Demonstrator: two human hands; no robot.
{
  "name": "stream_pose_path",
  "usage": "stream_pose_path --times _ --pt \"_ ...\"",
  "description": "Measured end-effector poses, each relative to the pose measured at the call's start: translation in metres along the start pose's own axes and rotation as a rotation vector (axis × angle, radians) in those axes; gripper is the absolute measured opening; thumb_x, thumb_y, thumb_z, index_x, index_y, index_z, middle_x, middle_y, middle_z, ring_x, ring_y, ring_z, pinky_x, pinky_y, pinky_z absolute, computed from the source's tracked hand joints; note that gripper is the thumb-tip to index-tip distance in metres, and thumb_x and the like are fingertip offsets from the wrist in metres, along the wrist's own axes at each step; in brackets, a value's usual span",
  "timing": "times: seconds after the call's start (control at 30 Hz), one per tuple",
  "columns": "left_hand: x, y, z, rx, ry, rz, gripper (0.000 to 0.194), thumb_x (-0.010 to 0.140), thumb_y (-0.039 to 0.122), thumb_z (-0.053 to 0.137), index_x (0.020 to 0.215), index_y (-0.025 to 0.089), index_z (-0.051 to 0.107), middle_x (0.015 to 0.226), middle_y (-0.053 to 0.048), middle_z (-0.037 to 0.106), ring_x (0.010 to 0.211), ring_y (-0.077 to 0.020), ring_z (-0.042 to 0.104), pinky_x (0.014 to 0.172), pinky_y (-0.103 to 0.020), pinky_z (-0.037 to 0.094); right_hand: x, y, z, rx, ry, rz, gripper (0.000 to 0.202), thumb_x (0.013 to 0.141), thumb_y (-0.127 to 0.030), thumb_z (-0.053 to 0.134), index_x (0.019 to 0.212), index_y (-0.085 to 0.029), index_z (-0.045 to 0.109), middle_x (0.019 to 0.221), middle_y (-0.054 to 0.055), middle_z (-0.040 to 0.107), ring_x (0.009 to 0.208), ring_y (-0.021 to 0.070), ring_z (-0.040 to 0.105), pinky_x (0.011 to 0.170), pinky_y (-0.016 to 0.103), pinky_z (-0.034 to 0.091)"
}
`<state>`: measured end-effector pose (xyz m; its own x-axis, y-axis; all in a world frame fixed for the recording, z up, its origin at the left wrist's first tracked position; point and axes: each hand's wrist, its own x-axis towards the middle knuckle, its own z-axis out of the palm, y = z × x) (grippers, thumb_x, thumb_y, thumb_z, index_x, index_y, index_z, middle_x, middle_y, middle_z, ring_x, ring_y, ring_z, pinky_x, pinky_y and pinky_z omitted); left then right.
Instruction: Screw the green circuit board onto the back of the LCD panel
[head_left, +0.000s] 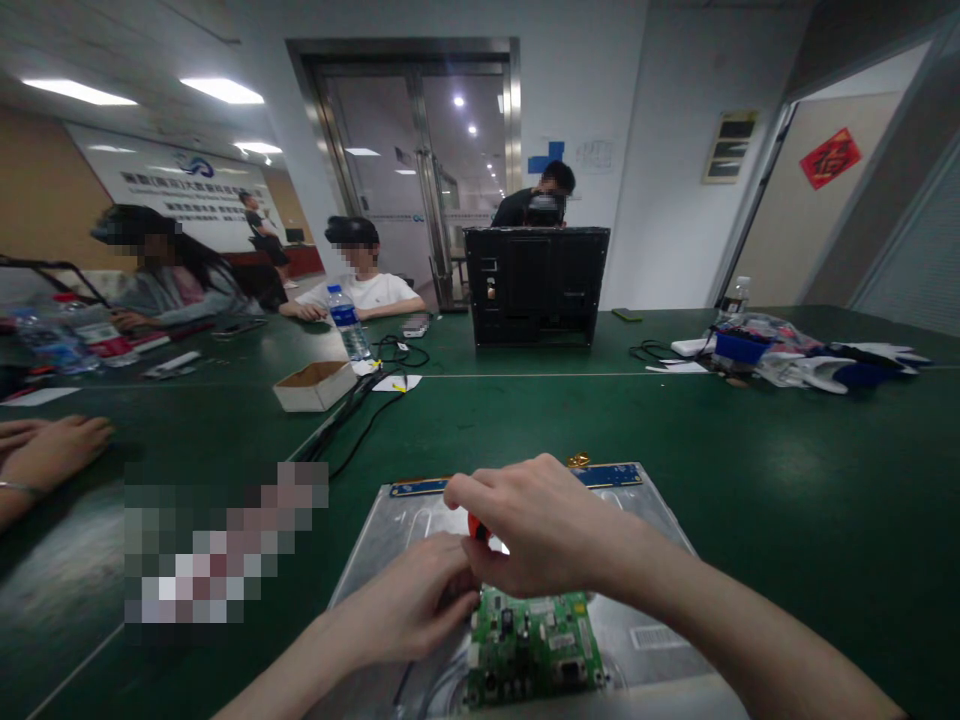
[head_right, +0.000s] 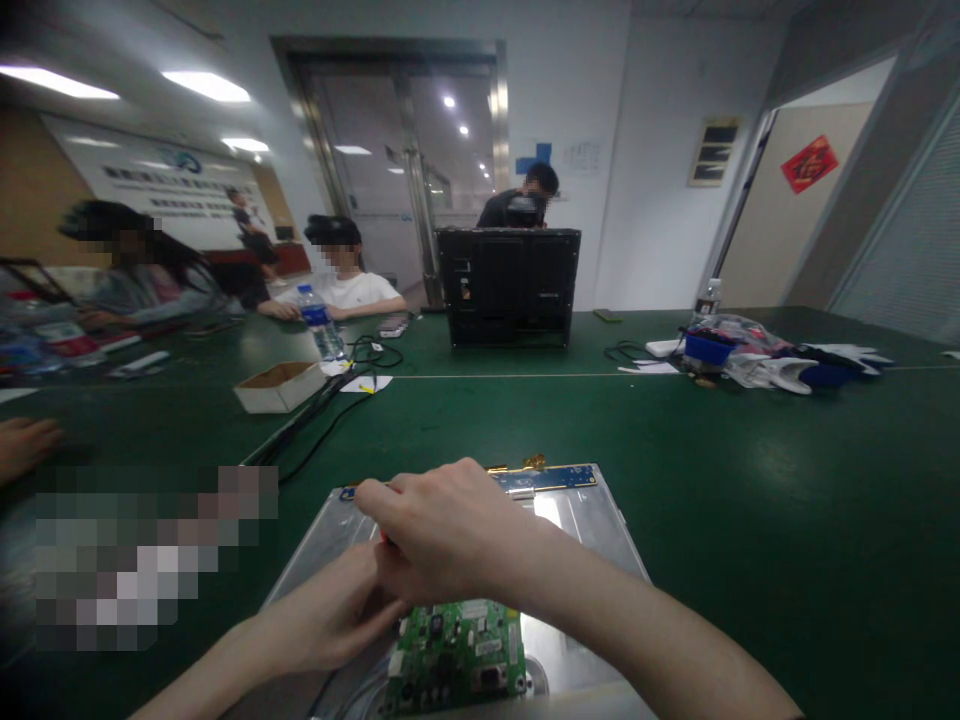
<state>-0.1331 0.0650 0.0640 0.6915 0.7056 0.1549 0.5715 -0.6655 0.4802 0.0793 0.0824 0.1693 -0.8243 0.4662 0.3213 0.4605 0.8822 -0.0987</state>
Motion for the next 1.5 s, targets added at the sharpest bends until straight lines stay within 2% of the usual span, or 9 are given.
stream_pose_path --times 0.1,0.27,0.33,0.43,0.5,0.6,0.8,1.0,1.5 --pt "0.0006 0.0008 -0.0002 -0.006 -0.014 -0.002 0.009 0.089 0.016 0.048 0.089 0.019 0.056 0.085 -0.005 0.067 0.073 -0.0206 0.059 0.066 -0.031 0.043 -0.0001 -0.0003 -0.0005 -0.012 -0.012 0.011 0.017 0.089 -0.026 0.051 0.104 -0.019 0.054 0.088 0.004 0.072 0.061 0.0152 0.059 0.048 0.030 0.019" --pt "0.0015 0.0034 -0.0012 0.032 -0.028 -0.006 0.013 0.091 0.018 0.046 0.082 0.019 0.055 0.079 -0.003 0.064 0.065 -0.0184 0.056 0.060 -0.029 0.040 0.0010 -0.0005 -0.0016 -0.043 -0.052 0.057 0.017 0.097 -0.037 0.055 0.101 -0.020 0.055 0.085 0.003 0.074 0.062 0.0161 0.061 0.049 0.031 0.017" --pt "0.0016 0.0037 -0.0017 0.042 -0.031 -0.006 0.012 0.091 0.018 0.046 0.083 0.019 0.055 0.079 -0.003 0.064 0.066 -0.0186 0.056 0.061 -0.029 0.040 0.0014 -0.0007 -0.0013 -0.040 -0.049 0.046 0.015 0.097 -0.034 0.054 0.102 -0.020 0.055 0.086 0.003 0.073 0.063 0.0155 0.060 0.050 0.030 0.017" --pt "0.0019 0.0036 -0.0023 0.020 -0.031 0.000 0.009 0.089 0.017 0.047 0.085 0.019 0.054 0.080 -0.004 0.064 0.067 -0.0190 0.057 0.061 -0.028 0.040 0.0010 -0.0009 -0.0006 -0.016 -0.008 0.026 0.016 0.090 -0.027 0.054 0.104 -0.018 0.054 0.088 0.004 0.072 0.062 0.0150 0.058 0.048 0.030 0.018" --pt "0.0020 0.0037 -0.0025 0.004 -0.029 0.004 0.009 0.088 0.016 0.047 0.082 0.019 0.052 0.077 -0.003 0.063 0.066 -0.0186 0.057 0.061 -0.028 0.040 0.0004 -0.0008 -0.0001 -0.003 0.001 0.032 0.019 0.088 -0.028 0.055 0.103 -0.017 0.054 0.087 0.004 0.072 0.060 0.0151 0.057 0.047 0.029 0.018" --pt "0.0018 0.0036 -0.0027 0.020 -0.019 -0.004 0.009 0.089 0.017 0.048 0.081 0.019 0.053 0.076 -0.003 0.062 0.065 -0.0190 0.056 0.060 -0.029 0.039 0.0005 -0.0003 0.0013 -0.012 -0.010 0.049 0.020 0.090 -0.032 0.053 0.105 -0.018 0.053 0.084 0.003 0.071 0.059 0.0153 0.056 0.047 0.030 0.016" --pt "0.0020 0.0043 -0.0040 -0.015 -0.046 -0.006 0.008 0.089 0.016 0.049 0.090 0.019 0.056 0.085 -0.003 0.065 0.072 -0.0197 0.057 0.065 -0.030 0.041 0.0015 -0.0008 0.0004 -0.006 -0.015 0.037 0.020 0.087 -0.024 0.050 0.106 -0.017 0.052 0.088 0.004 0.070 0.059 0.0149 0.055 0.047 0.029 0.018" --pt "0.0017 0.0055 -0.0037 -0.007 -0.010 0.014 0.010 0.088 0.014 0.047 0.090 0.019 0.055 0.086 -0.004 0.066 0.073 -0.0198 0.057 0.067 -0.030 0.042 0.0001 -0.0001 -0.0002 -0.003 0.007 0.031 0.022 0.083 -0.022 0.049 0.105 -0.018 0.051 0.087 0.004 0.069 0.058 0.0144 0.053 0.046 0.029 0.018" --pt "0.0022 0.0022 -0.0041 -0.041 -0.039 0.003 0.008 0.090 0.016 0.049 0.086 0.019 0.054 0.081 -0.003 0.063 0.069 -0.0192 0.055 0.063 -0.029 0.041 0.0010 0.0000 0.0011 -0.035 -0.021 0.035 0.018 0.089 -0.025 0.048 0.106 -0.019 0.052 0.087 0.003 0.070 0.061 0.0155 0.056 0.047 0.031 0.017"
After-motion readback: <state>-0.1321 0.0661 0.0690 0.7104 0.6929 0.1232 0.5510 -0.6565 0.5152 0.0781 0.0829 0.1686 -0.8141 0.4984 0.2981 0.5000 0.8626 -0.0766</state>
